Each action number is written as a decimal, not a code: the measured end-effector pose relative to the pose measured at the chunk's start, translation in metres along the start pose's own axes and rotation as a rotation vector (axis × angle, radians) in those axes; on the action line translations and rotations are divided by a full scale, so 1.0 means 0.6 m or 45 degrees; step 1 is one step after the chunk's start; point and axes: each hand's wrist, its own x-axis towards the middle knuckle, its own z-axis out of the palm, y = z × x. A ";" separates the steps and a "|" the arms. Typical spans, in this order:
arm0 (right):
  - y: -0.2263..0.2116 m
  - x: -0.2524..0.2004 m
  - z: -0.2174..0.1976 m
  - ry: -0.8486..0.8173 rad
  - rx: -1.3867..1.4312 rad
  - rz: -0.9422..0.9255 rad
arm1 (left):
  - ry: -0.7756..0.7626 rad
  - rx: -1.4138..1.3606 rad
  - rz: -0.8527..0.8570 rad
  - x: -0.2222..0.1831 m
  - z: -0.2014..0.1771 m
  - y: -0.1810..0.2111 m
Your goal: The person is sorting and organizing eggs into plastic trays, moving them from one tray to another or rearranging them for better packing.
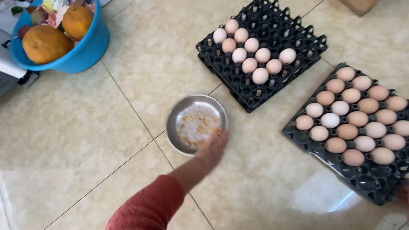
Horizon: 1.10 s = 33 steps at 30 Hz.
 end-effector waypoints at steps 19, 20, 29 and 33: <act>-0.454 0.232 0.008 -0.451 -1.147 -0.208 | -0.181 -0.966 0.143 0.000 -0.277 -0.009; -0.487 0.181 0.040 -0.464 -1.131 -0.212 | -0.197 -0.957 0.133 0.000 -0.290 -0.025; -0.601 0.029 0.193 -0.585 0.209 -0.212 | -0.445 -0.805 -0.531 -0.014 -0.413 -0.344; -0.611 -0.011 0.169 -0.650 0.211 -0.129 | -0.247 -0.828 -0.958 -0.048 -0.568 -0.437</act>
